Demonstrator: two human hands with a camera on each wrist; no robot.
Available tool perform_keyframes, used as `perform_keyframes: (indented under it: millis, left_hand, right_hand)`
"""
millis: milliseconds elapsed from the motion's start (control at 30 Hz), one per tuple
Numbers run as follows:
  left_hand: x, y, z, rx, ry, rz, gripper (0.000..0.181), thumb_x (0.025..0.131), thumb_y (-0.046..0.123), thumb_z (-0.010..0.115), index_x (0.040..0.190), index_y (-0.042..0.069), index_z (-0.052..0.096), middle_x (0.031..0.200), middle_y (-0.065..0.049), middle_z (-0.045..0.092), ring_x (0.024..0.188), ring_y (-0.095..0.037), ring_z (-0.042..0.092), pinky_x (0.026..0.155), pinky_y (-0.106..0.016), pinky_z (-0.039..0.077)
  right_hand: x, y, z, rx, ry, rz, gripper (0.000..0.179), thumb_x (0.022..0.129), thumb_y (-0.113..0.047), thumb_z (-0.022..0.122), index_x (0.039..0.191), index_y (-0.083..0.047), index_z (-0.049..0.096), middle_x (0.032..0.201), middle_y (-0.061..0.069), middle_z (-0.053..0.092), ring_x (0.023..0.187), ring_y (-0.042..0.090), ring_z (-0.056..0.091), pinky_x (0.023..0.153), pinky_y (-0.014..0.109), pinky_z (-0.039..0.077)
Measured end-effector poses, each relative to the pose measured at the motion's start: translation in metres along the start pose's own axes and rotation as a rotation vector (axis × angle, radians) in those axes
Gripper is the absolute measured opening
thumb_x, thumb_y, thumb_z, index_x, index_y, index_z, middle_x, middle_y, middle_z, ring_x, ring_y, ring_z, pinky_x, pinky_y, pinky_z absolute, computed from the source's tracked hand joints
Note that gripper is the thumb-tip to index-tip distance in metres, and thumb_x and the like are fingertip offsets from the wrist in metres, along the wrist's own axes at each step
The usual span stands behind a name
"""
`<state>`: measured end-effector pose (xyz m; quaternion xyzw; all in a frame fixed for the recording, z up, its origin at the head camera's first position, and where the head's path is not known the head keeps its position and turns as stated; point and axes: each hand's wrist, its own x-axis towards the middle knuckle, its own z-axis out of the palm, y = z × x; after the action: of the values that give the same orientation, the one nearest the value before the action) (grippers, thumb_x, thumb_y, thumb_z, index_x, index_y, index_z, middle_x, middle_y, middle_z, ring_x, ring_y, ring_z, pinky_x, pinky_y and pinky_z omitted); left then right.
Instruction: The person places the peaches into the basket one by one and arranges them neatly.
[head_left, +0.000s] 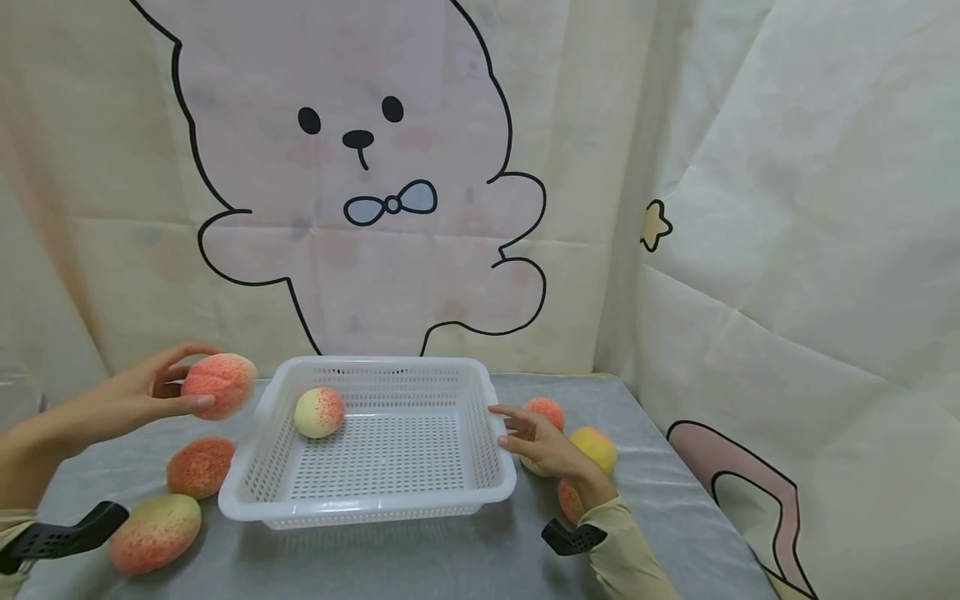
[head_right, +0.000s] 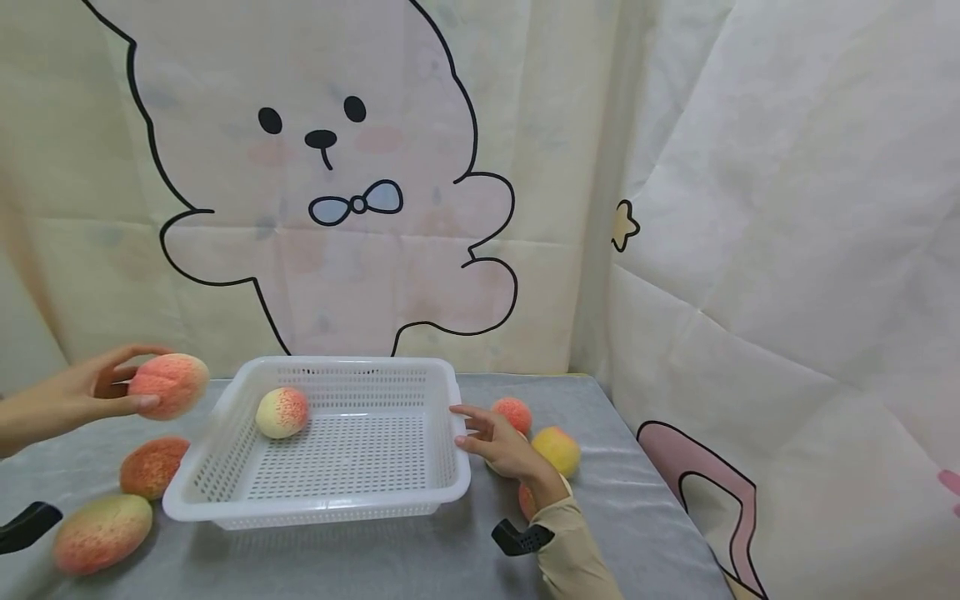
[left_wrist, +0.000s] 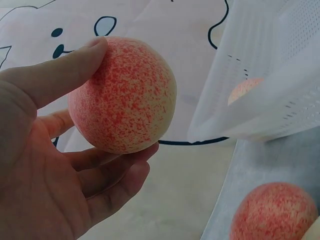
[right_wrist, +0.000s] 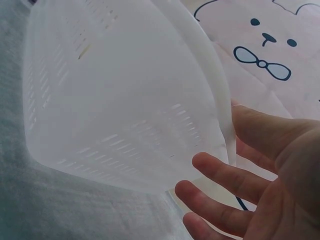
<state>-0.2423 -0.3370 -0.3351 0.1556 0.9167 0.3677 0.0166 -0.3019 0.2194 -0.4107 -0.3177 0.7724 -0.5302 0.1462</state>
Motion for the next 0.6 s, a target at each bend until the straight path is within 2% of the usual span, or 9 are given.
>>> perform_keyframes:
  millis: [167,267,500,600]
  left_hand:
    - [0.009,0.009,0.003,-0.011,-0.012,0.03,0.062,0.1,0.026,0.063,0.15,0.009,0.029,0.139,-0.029,0.054,0.109,-0.03,0.066,0.081,-0.06,0.056]
    - [0.014,0.015,0.005,-0.009,-0.023,0.047,0.063,0.1,0.025,0.062,0.15,0.008,0.028,0.139,-0.03,0.054,0.112,-0.036,0.064,0.081,-0.06,0.056]
    - [0.023,0.025,0.012,-0.022,-0.042,0.059,0.064,0.099,0.027,0.063,0.15,0.009,0.029,0.138,-0.028,0.056,0.112,-0.034,0.064,0.081,-0.055,0.056]
    - [0.027,0.028,0.014,-0.025,-0.05,0.062,0.065,0.099,0.028,0.063,0.151,0.009,0.028,0.138,-0.029,0.055,0.112,-0.034,0.064,0.081,-0.056,0.056]
  right_hand:
    - [0.001,0.001,-0.001,-0.005,0.002,0.005,0.061,0.101,-0.016,0.062,0.153,0.003,0.038,0.144,0.03,0.054,0.127,0.043,0.059,0.096,0.023,0.053]
    - [0.001,0.0,-0.002,-0.021,0.006,0.007,0.06,0.101,-0.016,0.062,0.153,0.002,0.038,0.144,0.029,0.055,0.126,0.04,0.06,0.096,0.023,0.053]
    - [0.0,-0.002,0.0,-0.025,0.015,0.026,0.06,0.101,-0.017,0.063,0.152,0.002,0.04,0.143,0.03,0.055,0.126,0.042,0.059,0.096,0.024,0.054]
    - [0.0,-0.002,0.001,-0.014,0.014,0.03,0.06,0.101,-0.016,0.063,0.152,0.002,0.039,0.144,0.03,0.054,0.127,0.043,0.058,0.096,0.023,0.054]
